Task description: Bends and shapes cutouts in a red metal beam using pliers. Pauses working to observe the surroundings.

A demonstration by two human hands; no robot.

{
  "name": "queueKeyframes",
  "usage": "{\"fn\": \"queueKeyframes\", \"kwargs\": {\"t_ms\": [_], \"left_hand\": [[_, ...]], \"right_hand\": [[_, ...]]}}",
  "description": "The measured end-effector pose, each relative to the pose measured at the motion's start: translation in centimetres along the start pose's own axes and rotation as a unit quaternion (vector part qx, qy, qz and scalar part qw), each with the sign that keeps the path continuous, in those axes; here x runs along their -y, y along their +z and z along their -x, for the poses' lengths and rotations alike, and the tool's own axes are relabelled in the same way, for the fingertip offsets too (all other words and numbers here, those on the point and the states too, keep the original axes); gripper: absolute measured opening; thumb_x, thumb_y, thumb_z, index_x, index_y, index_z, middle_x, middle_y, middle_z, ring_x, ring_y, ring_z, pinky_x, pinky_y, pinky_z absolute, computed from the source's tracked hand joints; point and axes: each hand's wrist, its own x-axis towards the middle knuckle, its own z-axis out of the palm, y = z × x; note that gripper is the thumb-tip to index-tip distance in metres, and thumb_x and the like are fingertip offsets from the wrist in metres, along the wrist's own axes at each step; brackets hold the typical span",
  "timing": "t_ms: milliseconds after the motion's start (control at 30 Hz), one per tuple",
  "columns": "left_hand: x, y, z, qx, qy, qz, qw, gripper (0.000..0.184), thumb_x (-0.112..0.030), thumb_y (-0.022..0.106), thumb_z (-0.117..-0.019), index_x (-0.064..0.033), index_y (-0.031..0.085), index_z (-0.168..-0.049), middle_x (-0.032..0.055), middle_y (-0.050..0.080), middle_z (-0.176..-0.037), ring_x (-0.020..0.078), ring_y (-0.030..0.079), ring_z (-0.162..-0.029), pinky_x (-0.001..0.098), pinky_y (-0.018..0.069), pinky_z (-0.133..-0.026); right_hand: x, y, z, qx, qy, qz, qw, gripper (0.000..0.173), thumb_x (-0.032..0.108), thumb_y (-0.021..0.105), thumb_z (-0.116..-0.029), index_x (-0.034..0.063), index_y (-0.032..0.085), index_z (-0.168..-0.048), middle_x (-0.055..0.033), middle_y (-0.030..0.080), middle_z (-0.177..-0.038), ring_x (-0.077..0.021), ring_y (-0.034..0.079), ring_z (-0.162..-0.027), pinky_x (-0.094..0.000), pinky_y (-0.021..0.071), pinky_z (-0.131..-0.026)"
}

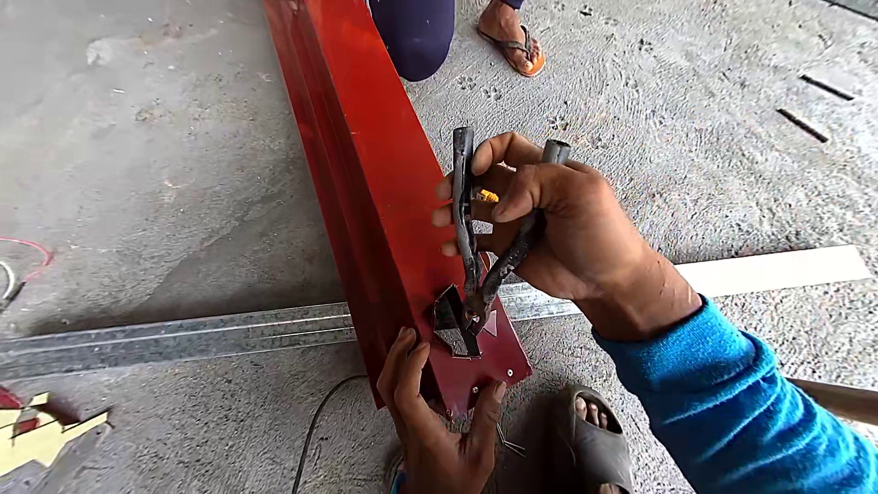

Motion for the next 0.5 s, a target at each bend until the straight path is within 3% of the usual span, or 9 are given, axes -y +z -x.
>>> {"fn": "queueKeyframes", "kwargs": {"t_ms": [133, 267, 433, 500], "left_hand": [[-0.2, 0.0, -0.5, 0.009, 0.008, -0.008, 1.000, 0.089, -0.040, 0.086, -0.0791, -0.0222, 0.036, -0.151, 0.0105, 0.040, -0.153, 0.0236, 0.044, -0.141, 0.0396, 0.0481, -0.111], [-0.4, 0.3, -0.8, 0.013, 0.015, -0.008, 1.000, 0.096, -0.038, 0.088, -0.0761, -0.0211, 0.033, -0.153, 0.0115, 0.040, -0.154, 0.0237, 0.042, -0.143, 0.0403, 0.0460, -0.113], [-0.4, 0.4, -0.9, 0.015, 0.013, -0.008, 1.000, 0.104, -0.040, 0.092, -0.0714, -0.0214, 0.031, -0.153, 0.0118, 0.040, -0.154, 0.0243, 0.043, -0.143, 0.0404, 0.0463, -0.113], [-0.4, 0.4, -1.0, 0.018, 0.015, -0.014, 1.000, 0.106, -0.042, 0.093, -0.0697, -0.0216, 0.031, -0.153, 0.0122, 0.039, -0.154, 0.0254, 0.041, -0.144, 0.0411, 0.0460, -0.114]], "right_hand": [[0.6, 1.2, -0.7, -0.072, 0.050, 0.014, 0.996, 0.020, 0.005, 0.046, -0.0887, 0.0106, 0.046, -0.107, -0.0125, 0.068, -0.093, -0.0252, 0.070, -0.081, -0.0389, 0.0587, -0.061], [0.7, 1.4, -1.9, -0.100, 0.115, 0.005, 0.988, 0.031, 0.007, 0.050, -0.0892, 0.0107, 0.048, -0.120, -0.0140, 0.069, -0.095, -0.0261, 0.071, -0.080, -0.0396, 0.0582, -0.062], [0.5, 0.8, -2.8, -0.103, 0.180, -0.019, 0.978, 0.034, 0.009, 0.051, -0.0897, 0.0104, 0.051, -0.124, -0.0143, 0.067, -0.099, -0.0279, 0.069, -0.081, -0.0446, 0.0583, -0.063], [0.2, 0.7, -2.9, -0.111, 0.198, -0.015, 0.974, 0.028, 0.010, 0.052, -0.0896, 0.0097, 0.052, -0.117, -0.0135, 0.067, -0.095, -0.0272, 0.069, -0.077, -0.0448, 0.0583, -0.061]]}}
